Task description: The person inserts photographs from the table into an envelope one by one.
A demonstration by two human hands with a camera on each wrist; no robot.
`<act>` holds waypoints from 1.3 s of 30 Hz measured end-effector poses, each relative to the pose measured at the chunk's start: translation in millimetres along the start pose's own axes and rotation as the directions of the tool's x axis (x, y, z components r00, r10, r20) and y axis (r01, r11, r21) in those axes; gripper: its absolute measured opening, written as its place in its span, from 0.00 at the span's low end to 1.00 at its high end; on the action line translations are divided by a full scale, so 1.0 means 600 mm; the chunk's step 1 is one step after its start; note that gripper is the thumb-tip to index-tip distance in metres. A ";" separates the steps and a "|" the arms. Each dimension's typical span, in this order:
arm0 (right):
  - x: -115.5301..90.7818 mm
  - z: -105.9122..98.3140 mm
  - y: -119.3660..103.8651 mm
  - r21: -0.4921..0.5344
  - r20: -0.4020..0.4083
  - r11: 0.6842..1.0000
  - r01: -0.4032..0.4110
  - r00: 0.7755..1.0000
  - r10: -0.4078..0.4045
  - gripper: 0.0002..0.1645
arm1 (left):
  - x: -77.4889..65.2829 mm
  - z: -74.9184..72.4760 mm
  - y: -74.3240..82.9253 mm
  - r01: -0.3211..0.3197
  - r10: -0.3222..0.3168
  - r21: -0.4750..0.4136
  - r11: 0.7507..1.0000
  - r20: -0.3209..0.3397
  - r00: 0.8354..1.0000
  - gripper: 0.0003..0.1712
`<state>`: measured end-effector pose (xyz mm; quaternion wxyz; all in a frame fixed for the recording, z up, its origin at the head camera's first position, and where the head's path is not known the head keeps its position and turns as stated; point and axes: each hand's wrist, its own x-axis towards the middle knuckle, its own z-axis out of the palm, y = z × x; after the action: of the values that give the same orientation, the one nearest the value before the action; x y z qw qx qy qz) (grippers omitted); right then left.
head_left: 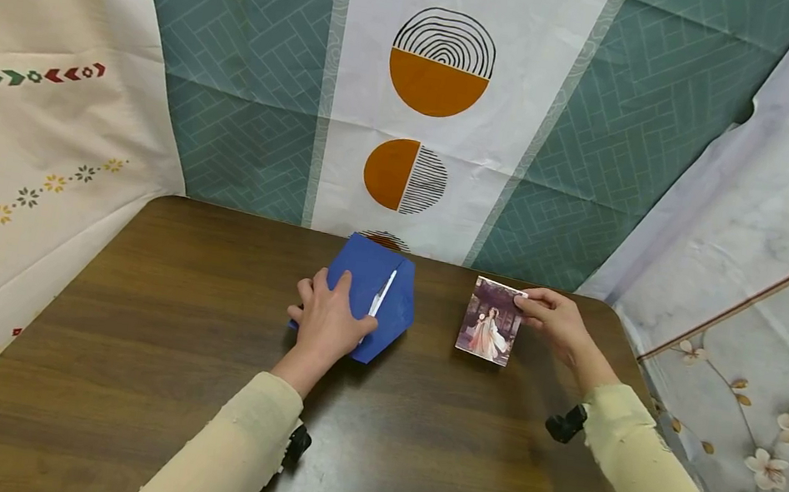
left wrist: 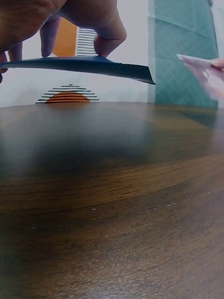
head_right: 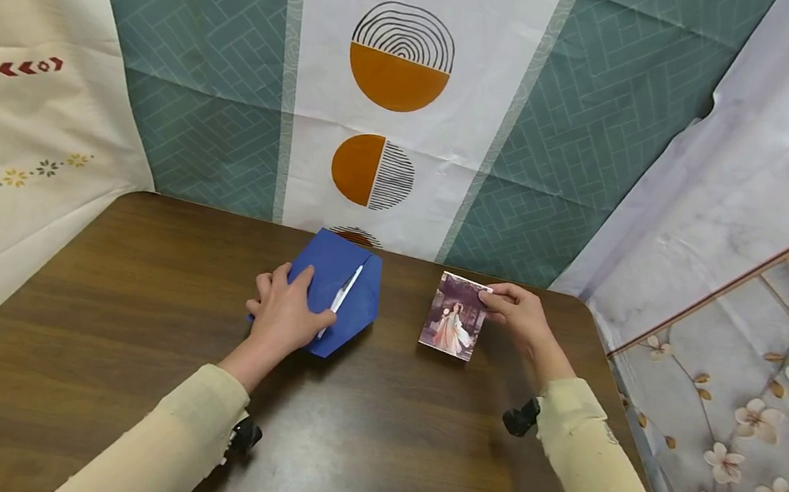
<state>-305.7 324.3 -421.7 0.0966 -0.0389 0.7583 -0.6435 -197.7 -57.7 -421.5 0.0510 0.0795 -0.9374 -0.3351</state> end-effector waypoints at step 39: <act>0.065 0.209 -0.034 -0.054 0.254 0.995 -0.086 0.962 0.097 0.04 | -0.004 0.000 0.012 -0.003 0.002 -0.041 0.999 -0.015 1.000 0.52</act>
<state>-320.6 192.4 -424.8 0.2227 -0.0888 0.7538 -0.6118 -196.4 -51.8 -416.9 0.0601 0.0797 -0.9300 -0.3538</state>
